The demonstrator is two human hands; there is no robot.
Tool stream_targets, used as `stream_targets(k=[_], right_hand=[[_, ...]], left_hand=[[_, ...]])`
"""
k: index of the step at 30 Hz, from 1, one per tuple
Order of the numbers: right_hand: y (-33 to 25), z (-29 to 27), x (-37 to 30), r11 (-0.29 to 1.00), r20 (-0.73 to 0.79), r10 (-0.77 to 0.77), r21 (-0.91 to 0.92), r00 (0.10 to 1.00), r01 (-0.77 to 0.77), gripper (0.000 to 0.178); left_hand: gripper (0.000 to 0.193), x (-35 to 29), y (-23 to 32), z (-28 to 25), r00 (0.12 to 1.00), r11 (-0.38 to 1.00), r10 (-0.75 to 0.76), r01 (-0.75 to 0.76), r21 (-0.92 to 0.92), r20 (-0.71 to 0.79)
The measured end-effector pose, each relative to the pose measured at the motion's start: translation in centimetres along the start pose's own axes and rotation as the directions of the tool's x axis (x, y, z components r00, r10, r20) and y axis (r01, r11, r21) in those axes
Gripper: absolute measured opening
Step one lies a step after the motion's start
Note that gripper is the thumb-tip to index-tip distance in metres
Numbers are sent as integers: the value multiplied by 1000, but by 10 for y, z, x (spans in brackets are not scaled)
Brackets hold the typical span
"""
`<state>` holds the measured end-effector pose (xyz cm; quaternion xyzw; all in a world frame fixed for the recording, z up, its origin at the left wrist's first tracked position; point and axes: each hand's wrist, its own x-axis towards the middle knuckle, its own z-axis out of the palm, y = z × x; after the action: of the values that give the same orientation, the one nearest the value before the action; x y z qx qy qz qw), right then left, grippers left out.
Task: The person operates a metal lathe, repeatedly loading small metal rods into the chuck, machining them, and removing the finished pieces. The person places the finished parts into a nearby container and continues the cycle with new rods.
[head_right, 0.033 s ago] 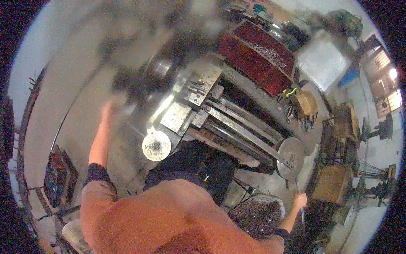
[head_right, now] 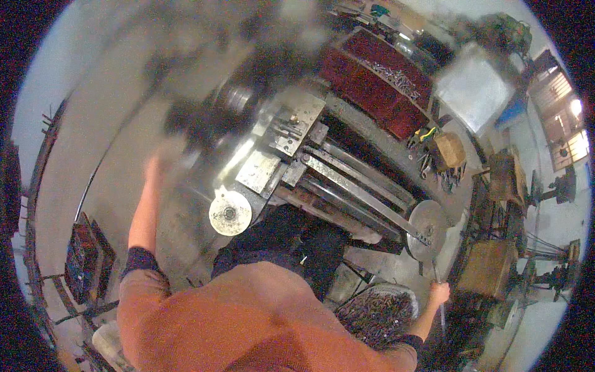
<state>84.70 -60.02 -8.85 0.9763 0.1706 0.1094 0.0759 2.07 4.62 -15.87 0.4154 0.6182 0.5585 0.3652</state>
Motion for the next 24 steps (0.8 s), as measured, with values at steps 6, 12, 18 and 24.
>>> stream_targets(k=[6,12,18,24], right_hand=[[-5,11,-68,985,75,175,-13,982,-175,40],[-72,-56,-104,941,234,314,56,920,-335,48],[-85,-73,-103,916,286,351,93,891,-391,46],[-38,-49,-56,987,111,162,-8,980,-162,42]], left_hand=[[10,-113,66,-22,905,959,-238,162,-233,-352],[7,-119,78,-13,848,954,-248,129,-272,-468],[14,-115,76,-13,837,967,-233,142,-213,-495],[10,-118,86,-15,870,969,-246,218,-114,-427]])
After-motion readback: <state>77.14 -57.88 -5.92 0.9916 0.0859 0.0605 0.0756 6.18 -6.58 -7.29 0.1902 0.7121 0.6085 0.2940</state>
